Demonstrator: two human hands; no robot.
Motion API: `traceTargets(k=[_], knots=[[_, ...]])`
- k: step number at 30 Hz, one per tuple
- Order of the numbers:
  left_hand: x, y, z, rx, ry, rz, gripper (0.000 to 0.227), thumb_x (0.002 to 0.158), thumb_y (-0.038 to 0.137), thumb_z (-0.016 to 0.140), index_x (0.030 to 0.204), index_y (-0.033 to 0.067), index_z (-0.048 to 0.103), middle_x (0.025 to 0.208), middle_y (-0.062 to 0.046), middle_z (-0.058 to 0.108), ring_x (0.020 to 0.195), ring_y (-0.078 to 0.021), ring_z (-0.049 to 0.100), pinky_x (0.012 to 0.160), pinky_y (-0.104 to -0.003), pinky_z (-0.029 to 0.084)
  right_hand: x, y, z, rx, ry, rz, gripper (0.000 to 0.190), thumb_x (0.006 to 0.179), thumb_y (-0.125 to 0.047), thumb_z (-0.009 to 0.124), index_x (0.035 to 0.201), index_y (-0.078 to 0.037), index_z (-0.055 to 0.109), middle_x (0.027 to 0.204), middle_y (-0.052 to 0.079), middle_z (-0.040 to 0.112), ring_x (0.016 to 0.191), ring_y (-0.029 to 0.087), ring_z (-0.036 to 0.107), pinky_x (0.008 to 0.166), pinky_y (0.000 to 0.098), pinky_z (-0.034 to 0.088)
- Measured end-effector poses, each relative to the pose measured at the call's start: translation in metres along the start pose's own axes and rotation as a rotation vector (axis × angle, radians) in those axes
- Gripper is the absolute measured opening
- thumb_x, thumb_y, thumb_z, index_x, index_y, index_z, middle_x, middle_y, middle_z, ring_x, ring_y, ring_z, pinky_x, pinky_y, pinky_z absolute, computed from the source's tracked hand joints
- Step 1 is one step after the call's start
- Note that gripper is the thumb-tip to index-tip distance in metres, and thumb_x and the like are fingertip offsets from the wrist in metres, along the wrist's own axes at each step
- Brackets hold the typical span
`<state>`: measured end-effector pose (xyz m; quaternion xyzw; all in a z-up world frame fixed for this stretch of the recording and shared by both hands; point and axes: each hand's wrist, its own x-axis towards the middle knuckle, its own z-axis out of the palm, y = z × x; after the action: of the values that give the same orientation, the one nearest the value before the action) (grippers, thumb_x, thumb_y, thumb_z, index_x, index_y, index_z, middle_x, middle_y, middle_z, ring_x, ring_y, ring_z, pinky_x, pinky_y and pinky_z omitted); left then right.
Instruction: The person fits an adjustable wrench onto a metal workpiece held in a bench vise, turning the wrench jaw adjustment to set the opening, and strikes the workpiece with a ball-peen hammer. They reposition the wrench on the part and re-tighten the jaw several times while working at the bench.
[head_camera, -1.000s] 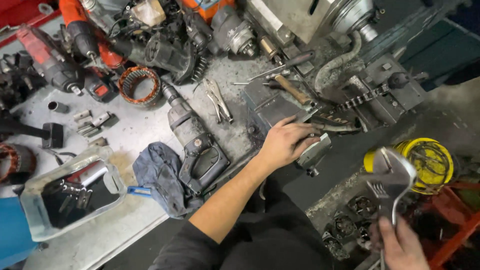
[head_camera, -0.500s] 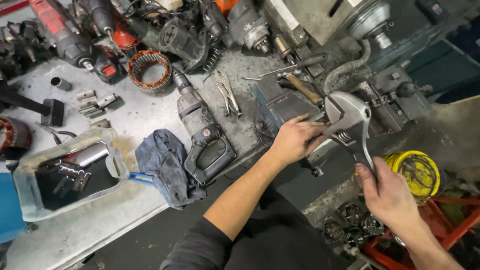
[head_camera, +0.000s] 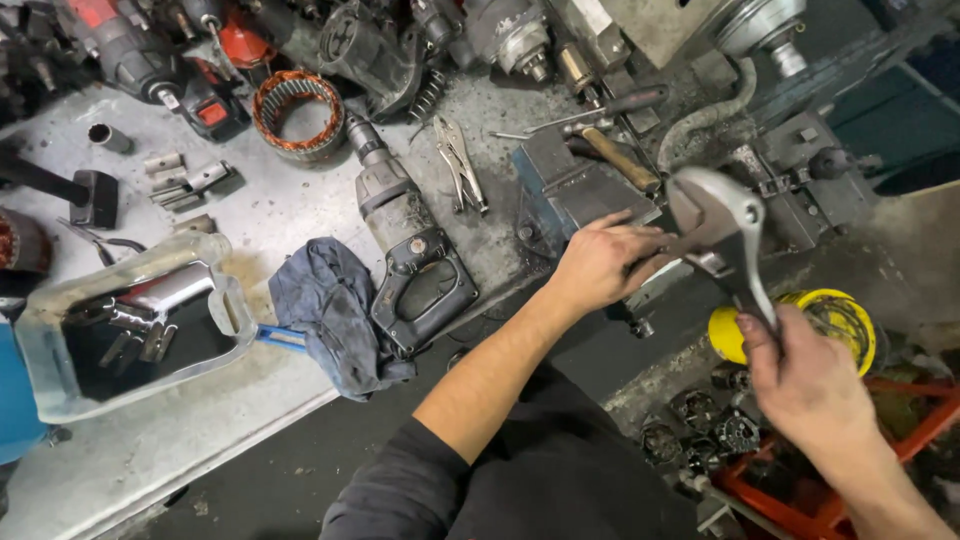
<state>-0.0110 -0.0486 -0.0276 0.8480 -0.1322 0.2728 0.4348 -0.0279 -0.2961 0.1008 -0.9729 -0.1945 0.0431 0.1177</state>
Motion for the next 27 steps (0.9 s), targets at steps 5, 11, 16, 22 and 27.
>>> traceTargets(k=[5, 11, 16, 22, 27], knots=[[0.0, 0.003, -0.004, -0.019, 0.017, -0.001, 0.026, 0.096, 0.03, 0.069, 0.118, 0.0154, 0.073, 0.116, -0.003, 0.077, 0.112, -0.021, 0.073, 0.115, -0.045, 0.048, 0.0, -0.006, -0.003, -0.049, 0.147, -0.03, 0.028, 0.108, -0.031, 0.061, 0.111, -0.003, 0.059, 0.075, 0.025, 0.063, 0.073, 0.051, 0.063, 0.061, 0.0584, 0.048], [0.001, 0.0, -0.004, -0.007, -0.007, 0.005, 0.028, 0.095, 0.03, 0.068, 0.117, 0.0146, 0.074, 0.115, -0.005, 0.077, 0.11, -0.0215, 0.072, 0.114, -0.044, 0.049, 0.004, -0.029, -0.019, -0.059, -0.009, 0.063, 0.027, 0.105, -0.032, 0.059, 0.105, -0.006, 0.058, 0.069, 0.024, 0.064, 0.069, 0.05, 0.065, 0.061, 0.0582, 0.05], [0.0, 0.001, -0.002, -0.011, 0.004, 0.004, 0.026, 0.096, 0.031, 0.069, 0.116, 0.0154, 0.074, 0.115, -0.003, 0.077, 0.112, -0.0206, 0.073, 0.115, -0.044, 0.049, 0.0, -0.016, -0.009, -0.092, -0.001, 0.052, 0.028, 0.107, -0.033, 0.06, 0.107, -0.005, 0.058, 0.072, 0.024, 0.065, 0.071, 0.05, 0.065, 0.064, 0.059, 0.05], [-0.006, 0.001, 0.0, -0.039, -0.005, -0.012, 0.028, 0.096, 0.031, 0.069, 0.119, 0.0154, 0.074, 0.117, -0.003, 0.077, 0.111, -0.0211, 0.072, 0.115, -0.044, 0.049, -0.01, -0.013, -0.004, 0.022, 0.048, 0.033, 0.026, 0.104, -0.031, 0.059, 0.109, -0.005, 0.059, 0.075, 0.023, 0.067, 0.071, 0.048, 0.067, 0.063, 0.0576, 0.051], [0.0, -0.002, 0.001, 0.028, -0.016, -0.008, 0.026, 0.095, 0.033, 0.069, 0.115, 0.0168, 0.074, 0.115, -0.002, 0.077, 0.111, -0.0183, 0.073, 0.116, -0.046, 0.047, -0.004, -0.022, -0.007, -0.058, -0.012, 0.038, 0.026, 0.104, -0.032, 0.059, 0.109, -0.006, 0.059, 0.072, 0.025, 0.066, 0.072, 0.051, 0.065, 0.064, 0.0593, 0.05]])
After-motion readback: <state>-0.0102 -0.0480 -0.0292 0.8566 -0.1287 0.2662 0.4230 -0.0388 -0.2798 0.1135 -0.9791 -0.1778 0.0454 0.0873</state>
